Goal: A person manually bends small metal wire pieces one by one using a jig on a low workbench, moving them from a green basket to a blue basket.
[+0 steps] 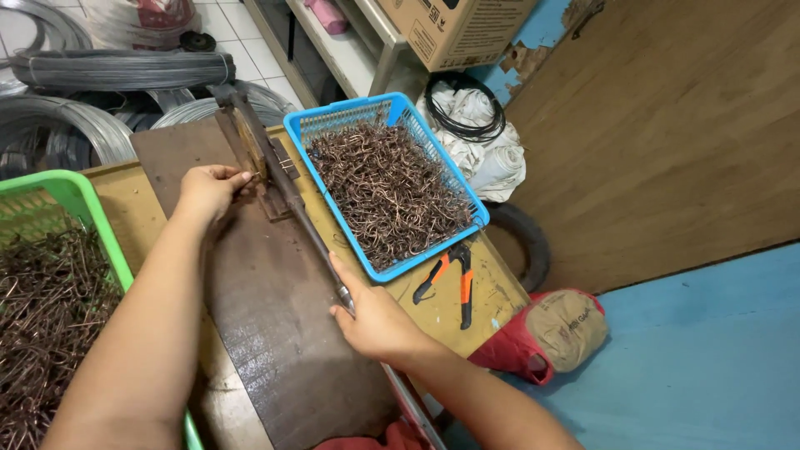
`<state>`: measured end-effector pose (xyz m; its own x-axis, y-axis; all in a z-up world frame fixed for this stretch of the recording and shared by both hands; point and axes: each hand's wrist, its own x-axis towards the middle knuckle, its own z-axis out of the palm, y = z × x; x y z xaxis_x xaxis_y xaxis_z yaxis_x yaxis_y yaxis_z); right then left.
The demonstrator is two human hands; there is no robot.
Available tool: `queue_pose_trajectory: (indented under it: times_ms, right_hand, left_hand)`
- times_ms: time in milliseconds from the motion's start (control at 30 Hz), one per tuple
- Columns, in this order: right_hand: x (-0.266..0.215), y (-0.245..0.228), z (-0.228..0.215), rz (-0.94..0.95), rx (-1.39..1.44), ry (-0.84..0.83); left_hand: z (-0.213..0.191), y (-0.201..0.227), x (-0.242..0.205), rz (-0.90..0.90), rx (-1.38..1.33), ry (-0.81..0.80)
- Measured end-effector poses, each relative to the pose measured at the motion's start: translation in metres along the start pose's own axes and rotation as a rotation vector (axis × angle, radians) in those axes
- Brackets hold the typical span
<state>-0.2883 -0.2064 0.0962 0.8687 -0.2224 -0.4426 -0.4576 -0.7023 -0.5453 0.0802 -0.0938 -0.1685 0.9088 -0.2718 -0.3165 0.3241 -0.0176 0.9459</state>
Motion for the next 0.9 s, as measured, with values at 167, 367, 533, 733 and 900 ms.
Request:
queue_pose_trajectory:
  times_ms: [167,367,533,733,900]
  right_hand:
    - [-0.003,-0.005,0.004,0.019,0.019,-0.002]
    - [-0.003,-0.007,0.006,0.033,0.004,-0.005]
    - [0.003,-0.005,0.009,0.029,0.000,-0.013]
    - [0.041,0.027,0.031,0.045,-0.072,0.014]
    - [0.040,0.020,0.024,-0.001,-0.109,0.033]
  left_hand:
    - [0.001,0.001,-0.001,0.013,0.016,-0.004]
    - [-0.014,0.002,0.003,0.207,0.450,0.121]
    - [0.059,0.097,-0.123,0.938,0.896,0.540]
    - [0.131,0.075,-0.176,1.235,1.169,-0.435]
    - [0.135,0.075,-0.173,1.080,1.319,-0.550]
